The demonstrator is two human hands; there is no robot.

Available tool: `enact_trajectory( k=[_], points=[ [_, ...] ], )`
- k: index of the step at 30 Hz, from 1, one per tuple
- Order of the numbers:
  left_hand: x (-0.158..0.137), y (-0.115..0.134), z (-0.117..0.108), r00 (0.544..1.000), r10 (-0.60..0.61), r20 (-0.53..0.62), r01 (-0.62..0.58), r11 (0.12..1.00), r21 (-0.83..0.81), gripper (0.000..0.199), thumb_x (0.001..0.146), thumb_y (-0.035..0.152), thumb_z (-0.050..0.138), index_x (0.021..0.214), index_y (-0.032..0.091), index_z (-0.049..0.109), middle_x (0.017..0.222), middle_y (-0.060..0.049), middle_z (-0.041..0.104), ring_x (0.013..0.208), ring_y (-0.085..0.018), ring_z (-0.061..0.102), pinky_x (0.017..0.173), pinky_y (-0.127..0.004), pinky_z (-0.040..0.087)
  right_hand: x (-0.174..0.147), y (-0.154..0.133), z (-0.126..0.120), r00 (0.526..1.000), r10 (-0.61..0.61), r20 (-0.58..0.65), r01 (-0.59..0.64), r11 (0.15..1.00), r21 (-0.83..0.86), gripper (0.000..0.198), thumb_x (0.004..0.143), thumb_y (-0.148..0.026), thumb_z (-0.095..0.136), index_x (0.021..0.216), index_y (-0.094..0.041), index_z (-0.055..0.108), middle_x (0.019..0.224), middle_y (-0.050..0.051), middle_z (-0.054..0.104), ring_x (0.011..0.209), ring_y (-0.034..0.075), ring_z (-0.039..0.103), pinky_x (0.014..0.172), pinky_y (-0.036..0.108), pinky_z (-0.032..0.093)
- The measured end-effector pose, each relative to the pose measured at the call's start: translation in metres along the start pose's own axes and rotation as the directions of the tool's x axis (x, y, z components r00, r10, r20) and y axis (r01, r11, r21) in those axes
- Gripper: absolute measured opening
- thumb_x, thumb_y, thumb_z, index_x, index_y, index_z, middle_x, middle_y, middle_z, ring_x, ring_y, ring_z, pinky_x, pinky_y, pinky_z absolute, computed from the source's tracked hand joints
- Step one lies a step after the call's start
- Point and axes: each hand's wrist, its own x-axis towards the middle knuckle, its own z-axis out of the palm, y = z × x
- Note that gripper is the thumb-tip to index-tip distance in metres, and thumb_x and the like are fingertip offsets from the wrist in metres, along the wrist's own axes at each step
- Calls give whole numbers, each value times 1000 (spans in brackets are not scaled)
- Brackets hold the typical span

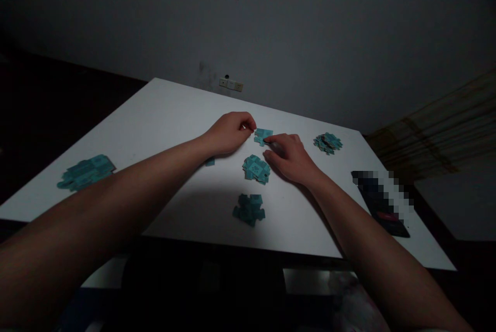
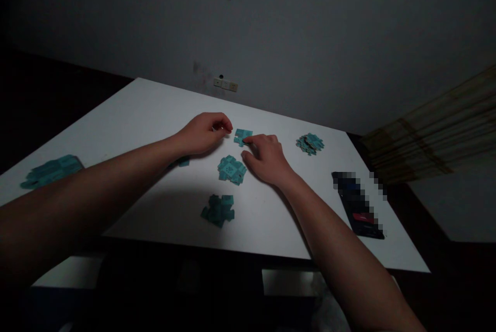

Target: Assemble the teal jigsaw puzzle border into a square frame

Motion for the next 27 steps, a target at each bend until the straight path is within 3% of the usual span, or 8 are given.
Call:
enact_trajectory(
  k=[3, 6, 10, 14, 19, 22, 27],
  points=[
    [-4, 4, -2, 994, 1, 108, -9, 997, 71, 22, 98, 17, 79, 112, 21, 95, 105, -7, 90, 97, -26, 79, 100, -40, 61, -2, -1, -1, 999, -11, 46, 15, 996, -87, 41, 119, -44, 78, 156, -32, 91, 163, 21, 85, 151, 55, 68, 125, 80, 52],
    [-10, 7, -3, 958, 80, 275, -105, 992, 77, 35, 98, 29, 87, 130, 21, 97, 123, -11, 93, 108, -30, 83, 102, -41, 63, -4, -4, -3, 996, -27, 90, 38, 991, -125, 42, 122, -45, 74, 160, -35, 90, 172, 20, 82, 154, 56, 66, 123, 80, 52],
    [-16, 7, -4, 855, 247, 456, -302, 952, 49, 55, 93, 46, 103, 144, 27, 95, 150, -16, 91, 134, -35, 83, 118, -43, 63, -3, -6, -9, 998, -19, 67, 29, 988, -154, 40, 123, -40, 67, 155, -35, 92, 164, 19, 86, 150, 54, 70, 121, 78, 53],
    [-17, 7, -6, 801, 260, 540, -340, 939, 52, 52, 92, 48, 105, 139, 28, 96, 144, -13, 93, 128, -33, 85, 112, -41, 63, -1, -5, -14, 1000, 13, -14, -15, 988, -154, 40, 118, -35, 69, 150, -32, 93, 154, 21, 89, 145, 54, 73, 121, 79, 52],
    [-15, 11, -8, 806, 233, 544, -302, 952, 40, 49, 91, 43, 107, 136, 26, 97, 135, -12, 93, 118, -30, 84, 106, -40, 62, 0, -7, -17, 999, -21, -50, 18, 998, -58, 34, 113, -34, 73, 139, -32, 95, 147, 18, 92, 144, 51, 76, 124, 76, 52],
    [-15, 14, -7, 841, 254, 477, -286, 958, -5, 45, 85, 35, 112, 127, 28, 99, 131, -11, 91, 121, -31, 84, 109, -40, 63, 1, -12, -18, 999, -34, -37, 36, 998, 56, 23, 115, -41, 78, 126, -33, 96, 129, 14, 95, 128, 46, 83, 121, 71, 56],
    [-13, 15, -7, 886, 258, 384, -236, 966, -106, 32, 75, 23, 113, 102, 31, 99, 117, -7, 91, 116, -30, 85, 109, -40, 64, 0, -21, -19, 999, 21, 40, -33, 936, 349, 23, 110, -57, 90, 110, -34, 91, 100, 6, 91, 95, 36, 83, 93, 54, 66]
  ],
)
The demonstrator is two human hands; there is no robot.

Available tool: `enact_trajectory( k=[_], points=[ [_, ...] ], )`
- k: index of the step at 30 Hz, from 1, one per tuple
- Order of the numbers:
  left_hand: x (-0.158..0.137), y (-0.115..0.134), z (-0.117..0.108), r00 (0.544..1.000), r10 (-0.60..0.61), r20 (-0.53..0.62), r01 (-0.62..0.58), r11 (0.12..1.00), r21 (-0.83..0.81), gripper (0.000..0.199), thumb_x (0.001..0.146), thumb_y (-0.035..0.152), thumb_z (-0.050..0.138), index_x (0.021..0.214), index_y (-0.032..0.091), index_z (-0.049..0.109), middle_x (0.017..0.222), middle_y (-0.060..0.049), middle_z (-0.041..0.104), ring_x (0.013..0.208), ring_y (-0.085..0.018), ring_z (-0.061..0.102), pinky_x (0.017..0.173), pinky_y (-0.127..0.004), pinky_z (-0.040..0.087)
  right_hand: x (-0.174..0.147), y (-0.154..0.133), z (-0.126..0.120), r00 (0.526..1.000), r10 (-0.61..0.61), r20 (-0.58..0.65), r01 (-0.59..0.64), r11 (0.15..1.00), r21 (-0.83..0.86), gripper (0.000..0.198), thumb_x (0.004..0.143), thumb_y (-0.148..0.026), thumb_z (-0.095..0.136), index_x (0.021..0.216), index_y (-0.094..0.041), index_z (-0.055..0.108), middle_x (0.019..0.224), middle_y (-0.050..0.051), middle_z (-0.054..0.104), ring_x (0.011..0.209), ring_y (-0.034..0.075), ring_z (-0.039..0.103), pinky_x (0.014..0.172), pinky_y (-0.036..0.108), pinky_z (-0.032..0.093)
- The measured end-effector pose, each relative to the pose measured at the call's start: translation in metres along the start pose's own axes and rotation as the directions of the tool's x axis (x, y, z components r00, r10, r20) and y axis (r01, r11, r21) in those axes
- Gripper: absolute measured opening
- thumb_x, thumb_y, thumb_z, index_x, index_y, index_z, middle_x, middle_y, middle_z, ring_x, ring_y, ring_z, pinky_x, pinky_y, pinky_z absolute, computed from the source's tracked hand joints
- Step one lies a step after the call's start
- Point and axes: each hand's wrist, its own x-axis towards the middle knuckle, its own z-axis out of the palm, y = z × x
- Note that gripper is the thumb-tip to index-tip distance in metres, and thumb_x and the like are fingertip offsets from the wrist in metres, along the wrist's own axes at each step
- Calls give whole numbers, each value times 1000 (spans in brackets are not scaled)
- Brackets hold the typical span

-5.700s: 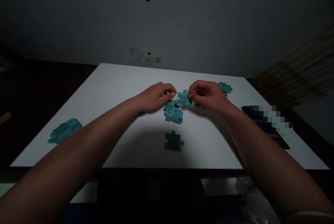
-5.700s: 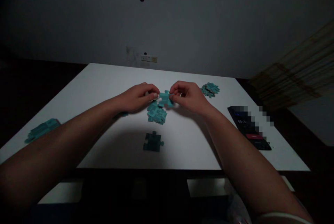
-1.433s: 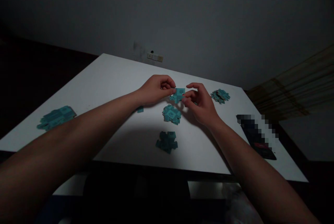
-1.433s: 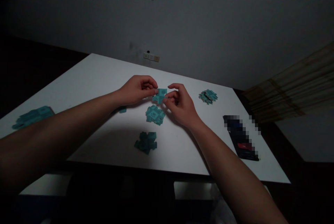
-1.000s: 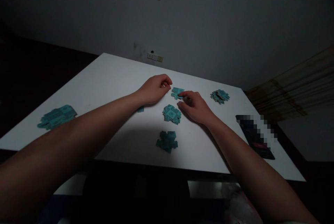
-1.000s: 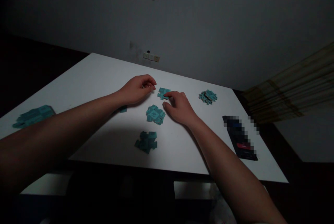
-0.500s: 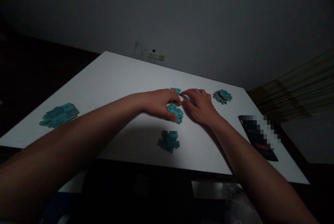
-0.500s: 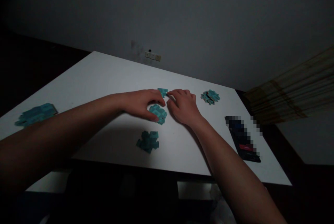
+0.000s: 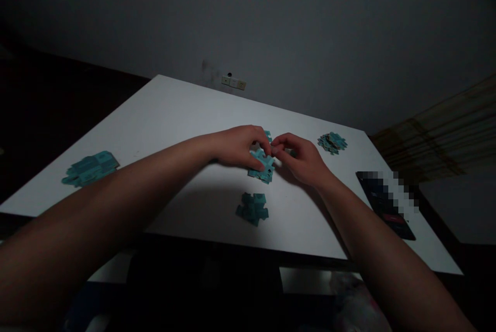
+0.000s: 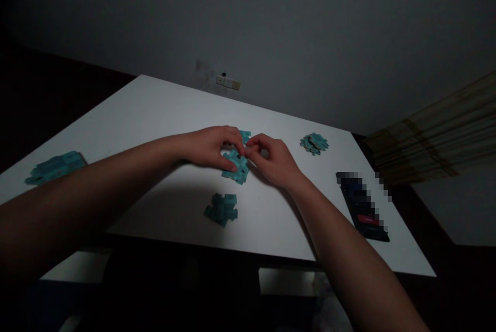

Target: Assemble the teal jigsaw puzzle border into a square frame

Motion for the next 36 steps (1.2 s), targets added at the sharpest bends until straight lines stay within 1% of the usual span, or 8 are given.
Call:
enact_trajectory(
  k=[4, 7, 12, 18, 24, 28, 32, 36],
  points=[
    [1, -1, 0, 998, -56, 10, 56, 983, -173, 20, 81, 26, 107, 99, 30, 100, 93, -2, 90, 87, -24, 80, 86, -36, 62, -1, -4, 2, 1000, -2, -9, 3, 994, 111, 31, 104, -61, 98, 100, -34, 84, 96, 5, 87, 87, 32, 79, 85, 49, 65],
    [3, -1, 4, 995, -96, 5, 93, 952, -291, 15, 88, 30, 105, 102, 25, 99, 86, -3, 88, 78, -21, 76, 79, -34, 60, -2, -8, 2, 1000, 1, 0, -1, 988, 152, 35, 99, -61, 103, 95, -33, 81, 93, 4, 85, 86, 30, 77, 84, 48, 66],
    [8, -1, 9, 984, -145, -99, 97, 917, -386, 17, 98, 31, 99, 110, 20, 94, 97, -6, 90, 87, -21, 81, 85, -34, 64, -2, -10, 1, 1000, 15, -14, -12, 979, 204, 44, 92, -65, 109, 93, -34, 77, 88, 2, 81, 78, 27, 69, 76, 45, 62],
    [6, 0, 5, 984, -169, -63, 122, 884, -451, 37, 86, 22, 104, 118, 20, 85, 93, 0, 87, 84, -20, 83, 81, -32, 65, -1, -9, 2, 981, 32, -192, 15, 970, 242, 53, 91, -71, 110, 116, -36, 80, 90, 2, 85, 82, 31, 79, 79, 47, 65],
    [9, -1, 5, 946, -260, -192, 142, 869, -474, 34, 91, 16, 103, 117, 20, 82, 84, 2, 82, 78, -18, 81, 78, -29, 64, -4, -7, 10, 995, 94, -36, -77, 943, 325, 79, 84, -71, 116, 141, -39, 72, 85, -3, 85, 83, 32, 85, 83, 47, 70],
    [12, -2, 5, 949, -231, -215, 111, 881, -459, 26, 94, 18, 104, 110, 19, 85, 89, -2, 85, 83, -19, 83, 84, -32, 68, -4, -3, 14, 996, 87, -10, -77, 923, 378, 76, 89, -76, 111, 140, -38, 71, 92, -1, 87, 90, 33, 87, 88, 49, 72],
    [11, -1, 2, 961, -186, -203, 83, 899, -430, 21, 95, 26, 107, 108, 17, 93, 99, -7, 92, 94, -23, 88, 95, -38, 73, -2, -1, 9, 993, 77, -92, -40, 935, 353, 69, 97, -82, 102, 141, -38, 73, 92, -3, 84, 83, 28, 80, 86, 46, 69],
    [8, 2, -1, 970, -166, -177, 81, 910, -408, 25, 96, 37, 108, 111, 19, 100, 108, -8, 97, 104, -26, 90, 95, -37, 72, -2, -2, 8, 987, 50, -152, 1, 947, 320, 69, 99, -79, 102, 149, -39, 74, 90, -3, 80, 80, 28, 74, 82, 45, 65]
  ],
)
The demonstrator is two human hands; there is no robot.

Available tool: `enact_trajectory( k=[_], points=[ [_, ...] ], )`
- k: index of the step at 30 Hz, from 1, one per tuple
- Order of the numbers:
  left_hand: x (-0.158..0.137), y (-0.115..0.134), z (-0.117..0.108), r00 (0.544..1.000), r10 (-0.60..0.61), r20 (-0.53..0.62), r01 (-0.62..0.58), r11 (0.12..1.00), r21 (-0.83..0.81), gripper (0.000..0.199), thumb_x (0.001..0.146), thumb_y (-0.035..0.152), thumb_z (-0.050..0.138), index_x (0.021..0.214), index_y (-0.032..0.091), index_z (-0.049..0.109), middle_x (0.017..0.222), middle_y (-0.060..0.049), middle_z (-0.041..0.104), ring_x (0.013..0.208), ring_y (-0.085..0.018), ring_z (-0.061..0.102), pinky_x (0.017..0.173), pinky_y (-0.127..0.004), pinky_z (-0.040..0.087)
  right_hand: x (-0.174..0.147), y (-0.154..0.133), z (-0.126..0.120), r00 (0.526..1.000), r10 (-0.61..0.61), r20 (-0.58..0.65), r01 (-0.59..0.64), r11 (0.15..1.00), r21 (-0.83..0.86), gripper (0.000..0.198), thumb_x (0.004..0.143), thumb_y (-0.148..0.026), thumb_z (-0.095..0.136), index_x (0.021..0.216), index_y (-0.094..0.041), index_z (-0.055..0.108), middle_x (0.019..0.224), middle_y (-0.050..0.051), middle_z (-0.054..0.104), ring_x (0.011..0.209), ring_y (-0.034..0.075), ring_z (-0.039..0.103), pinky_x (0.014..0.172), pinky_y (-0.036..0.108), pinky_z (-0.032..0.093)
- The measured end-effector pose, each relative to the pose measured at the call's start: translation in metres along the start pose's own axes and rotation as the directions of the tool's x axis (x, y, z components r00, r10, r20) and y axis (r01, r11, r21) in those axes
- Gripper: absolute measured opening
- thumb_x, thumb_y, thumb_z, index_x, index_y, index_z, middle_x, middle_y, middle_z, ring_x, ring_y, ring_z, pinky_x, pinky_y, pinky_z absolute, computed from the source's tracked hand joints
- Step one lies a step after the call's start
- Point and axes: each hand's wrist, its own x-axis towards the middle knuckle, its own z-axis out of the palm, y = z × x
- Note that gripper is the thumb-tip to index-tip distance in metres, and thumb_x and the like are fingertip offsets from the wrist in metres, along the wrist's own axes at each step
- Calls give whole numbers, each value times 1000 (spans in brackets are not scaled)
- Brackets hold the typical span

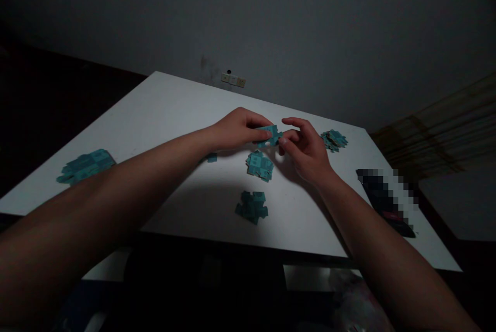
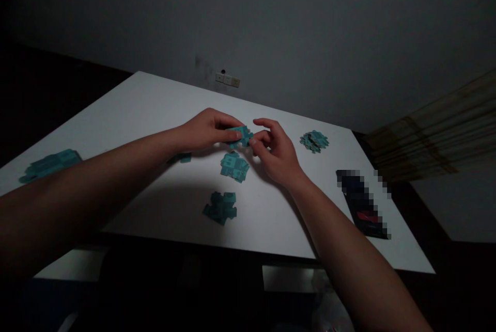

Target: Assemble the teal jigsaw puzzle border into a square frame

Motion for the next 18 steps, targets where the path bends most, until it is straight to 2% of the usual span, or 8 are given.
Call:
enact_trajectory(
  k=[3, 6, 11, 18],
  points=[
    [1, -3, 1, 1000, -4, -12, 4, 1000, 6, 32, 94, 38, 111, 117, 19, 100, 106, -8, 96, 102, -26, 89, 91, -34, 71, -1, -1, 2, 1000, 4, -2, -4, 999, -52, 72, 95, -75, 106, 152, -40, 77, 93, -1, 81, 85, 29, 76, 81, 45, 65],
    [2, -8, 3, 999, -15, -35, 16, 1000, 13, 36, 93, 32, 109, 125, 18, 99, 97, -5, 91, 90, -22, 85, 84, -33, 67, -1, -3, 3, 1000, -7, 19, 9, 995, -95, 66, 92, -69, 108, 144, -38, 82, 93, 0, 80, 86, 30, 77, 82, 46, 65],
    [3, -12, 4, 999, -45, -31, 46, 999, 10, 27, 98, 30, 104, 122, 19, 98, 92, -4, 88, 84, -20, 81, 81, -32, 64, 0, -6, 1, 999, -5, 44, 10, 995, -100, 59, 91, -66, 108, 136, -37, 83, 91, 0, 81, 84, 30, 77, 82, 47, 65],
    [2, -3, 5, 998, -28, -57, 30, 999, 36, 13, 100, 27, 101, 108, 18, 97, 103, -8, 93, 97, -23, 86, 96, -37, 70, -1, -10, 2, 999, 0, 37, 4, 995, -95, 56, 90, -65, 110, 129, -36, 83, 86, -1, 82, 79, 28, 75, 80, 45, 63]
  ],
)
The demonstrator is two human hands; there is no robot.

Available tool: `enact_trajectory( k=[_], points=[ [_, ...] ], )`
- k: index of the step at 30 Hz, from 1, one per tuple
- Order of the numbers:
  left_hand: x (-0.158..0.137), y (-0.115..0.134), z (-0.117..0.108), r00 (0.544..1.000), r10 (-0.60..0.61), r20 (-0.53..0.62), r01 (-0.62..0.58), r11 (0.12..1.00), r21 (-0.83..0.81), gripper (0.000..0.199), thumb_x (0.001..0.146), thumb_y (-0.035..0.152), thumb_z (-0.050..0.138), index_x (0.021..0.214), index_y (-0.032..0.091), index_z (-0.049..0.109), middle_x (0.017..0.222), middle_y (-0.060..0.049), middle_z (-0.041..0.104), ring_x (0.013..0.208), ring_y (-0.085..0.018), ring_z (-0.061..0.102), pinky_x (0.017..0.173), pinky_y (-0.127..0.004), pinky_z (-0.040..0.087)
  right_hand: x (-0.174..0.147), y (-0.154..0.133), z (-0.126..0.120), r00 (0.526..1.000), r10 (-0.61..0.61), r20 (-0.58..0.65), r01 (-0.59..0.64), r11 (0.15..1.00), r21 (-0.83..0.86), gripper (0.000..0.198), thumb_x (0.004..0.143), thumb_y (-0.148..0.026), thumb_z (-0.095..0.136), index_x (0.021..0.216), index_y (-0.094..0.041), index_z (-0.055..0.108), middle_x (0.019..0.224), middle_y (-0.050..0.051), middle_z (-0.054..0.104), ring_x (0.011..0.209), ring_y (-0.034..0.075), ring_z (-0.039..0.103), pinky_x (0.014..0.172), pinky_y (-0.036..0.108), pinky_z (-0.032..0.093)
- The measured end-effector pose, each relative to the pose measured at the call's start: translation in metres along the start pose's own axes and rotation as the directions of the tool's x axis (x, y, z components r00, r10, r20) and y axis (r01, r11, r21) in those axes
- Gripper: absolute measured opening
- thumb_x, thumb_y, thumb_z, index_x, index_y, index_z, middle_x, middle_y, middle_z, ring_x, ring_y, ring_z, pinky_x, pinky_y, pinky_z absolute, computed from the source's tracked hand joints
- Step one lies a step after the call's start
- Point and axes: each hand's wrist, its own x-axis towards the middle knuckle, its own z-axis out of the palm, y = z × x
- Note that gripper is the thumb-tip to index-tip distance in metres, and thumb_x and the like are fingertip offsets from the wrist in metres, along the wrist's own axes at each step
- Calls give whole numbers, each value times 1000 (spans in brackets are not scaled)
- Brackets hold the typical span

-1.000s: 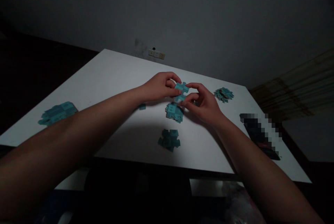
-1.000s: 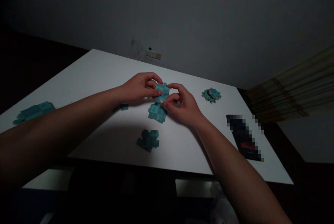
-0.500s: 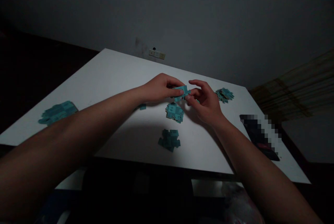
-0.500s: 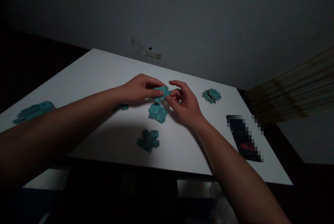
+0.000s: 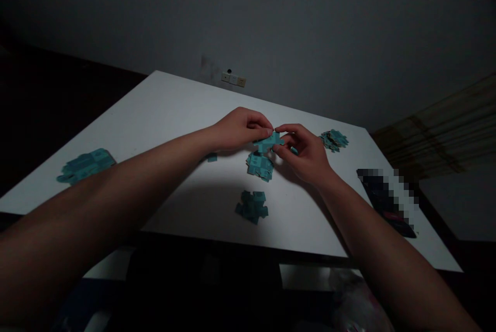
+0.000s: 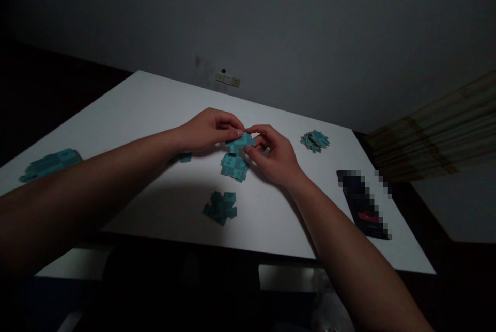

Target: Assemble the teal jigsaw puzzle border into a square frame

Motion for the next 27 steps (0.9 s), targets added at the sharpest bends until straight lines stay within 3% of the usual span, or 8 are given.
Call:
enact_trajectory(
  k=[6, 9, 11, 15, 18, 22, 27],
  points=[
    [0, 3, -1, 1000, -9, -20, 9, 1000, 30, 11, 109, 24, 88, 106, 17, 96, 88, -5, 88, 87, -21, 82, 92, -35, 69, 1, -1, -5, 999, 8, -36, -8, 1000, -5, 50, 86, -65, 115, 106, -34, 80, 84, 0, 79, 77, 27, 71, 76, 44, 62],
    [0, 0, -1, 1000, -4, -2, 4, 997, 82, 11, 108, 22, 86, 105, 17, 95, 87, -5, 87, 84, -21, 81, 92, -35, 68, 1, -4, -10, 997, 36, 72, -43, 994, 101, 48, 86, -54, 118, 93, -31, 77, 81, 0, 79, 71, 22, 66, 70, 39, 57],
    [-2, -2, -1, 1000, 13, 13, -15, 988, 157, 8, 104, 20, 87, 105, 18, 96, 90, -4, 88, 86, -21, 82, 93, -34, 67, -1, -6, -12, 967, 71, 245, -122, 972, 201, 48, 83, -46, 120, 88, -28, 76, 78, 0, 78, 67, 19, 65, 66, 35, 52],
    [-8, -2, 0, 996, 40, 79, -63, 947, 315, 24, 93, 16, 87, 114, 18, 99, 89, -2, 87, 87, -22, 80, 91, -34, 62, -6, -8, -11, 841, 93, 534, -268, 927, 261, 49, 77, -40, 123, 86, -25, 77, 73, -3, 76, 62, 15, 62, 61, 28, 46],
    [-10, -1, -1, 992, 38, 117, -79, 925, 371, 31, 91, 18, 85, 118, 17, 100, 88, -2, 86, 83, -22, 77, 88, -35, 59, -9, -9, -8, 797, 124, 591, -304, 928, 215, 45, 81, -38, 120, 88, -24, 78, 75, -3, 77, 64, 16, 63, 61, 27, 46],
    [-10, -1, -4, 988, 31, 152, -92, 906, 413, 34, 92, 21, 84, 122, 17, 101, 90, -3, 86, 82, -23, 76, 85, -35, 55, -8, -11, -9, 792, 126, 597, -287, 941, 182, 45, 85, -39, 119, 89, -24, 77, 74, -4, 75, 64, 15, 59, 61, 27, 44],
    [-12, -1, -7, 956, -3, 295, -137, 880, 455, 43, 91, 34, 98, 132, 21, 99, 118, -11, 95, 101, -28, 84, 94, -37, 59, -9, -10, -14, 753, 119, 647, -278, 949, 149, 36, 93, -40, 115, 87, -27, 83, 74, -2, 77, 62, 17, 63, 60, 31, 49]
  ],
)
